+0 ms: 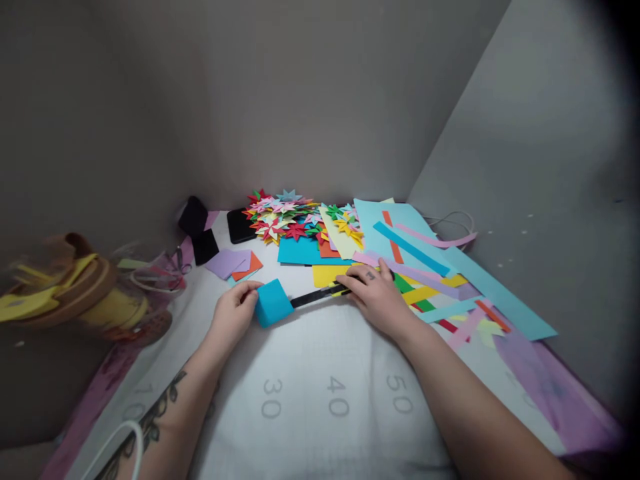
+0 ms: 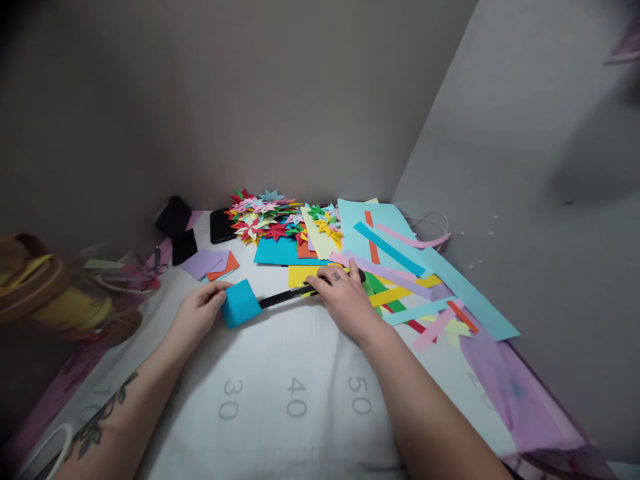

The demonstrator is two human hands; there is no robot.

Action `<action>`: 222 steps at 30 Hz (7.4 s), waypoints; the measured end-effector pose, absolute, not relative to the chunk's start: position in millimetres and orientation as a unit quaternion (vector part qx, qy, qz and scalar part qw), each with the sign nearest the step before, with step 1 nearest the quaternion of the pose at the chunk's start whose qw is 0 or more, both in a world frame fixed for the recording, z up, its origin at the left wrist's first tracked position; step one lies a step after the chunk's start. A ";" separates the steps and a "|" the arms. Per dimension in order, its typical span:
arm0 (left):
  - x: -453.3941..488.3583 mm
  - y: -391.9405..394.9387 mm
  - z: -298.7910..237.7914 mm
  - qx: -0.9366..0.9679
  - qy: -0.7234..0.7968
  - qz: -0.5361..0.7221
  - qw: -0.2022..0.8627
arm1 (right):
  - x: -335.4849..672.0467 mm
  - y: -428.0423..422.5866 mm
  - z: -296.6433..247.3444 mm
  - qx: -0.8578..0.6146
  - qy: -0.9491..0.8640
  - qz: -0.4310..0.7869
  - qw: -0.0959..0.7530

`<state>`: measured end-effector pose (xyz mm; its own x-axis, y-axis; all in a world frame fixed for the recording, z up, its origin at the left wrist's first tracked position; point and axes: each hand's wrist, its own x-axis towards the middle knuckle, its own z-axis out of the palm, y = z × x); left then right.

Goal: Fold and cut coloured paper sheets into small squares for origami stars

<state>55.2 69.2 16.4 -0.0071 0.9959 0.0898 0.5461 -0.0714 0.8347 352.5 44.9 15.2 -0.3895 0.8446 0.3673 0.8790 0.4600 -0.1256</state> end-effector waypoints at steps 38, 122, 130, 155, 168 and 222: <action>62.5 92.2 5.8 0.873 0.350 0.162 0.299 | 295.1 40.1 10.8 -0.415 -0.908 0.025 0.057; 62.3 81.0 17.8 0.865 0.418 0.078 0.267 | 308.4 39.5 2.7 -0.285 -0.938 -0.147 0.133; 62.0 79.7 18.9 0.864 0.416 0.077 0.272 | 317.8 29.2 4.3 -0.289 -0.937 -0.150 0.130; 61.5 77.4 18.2 0.873 0.414 0.069 0.250 | 306.2 21.5 4.9 -0.289 -0.936 -0.156 0.127; 60.6 76.8 18.1 0.875 0.411 0.067 0.249 | 299.0 18.3 3.0 -0.295 -0.935 -0.149 0.128; 34.0 86.7 18.1 0.839 0.501 0.083 0.194 | 345.9 61.6 -0.7 -0.363 -0.901 -0.160 0.176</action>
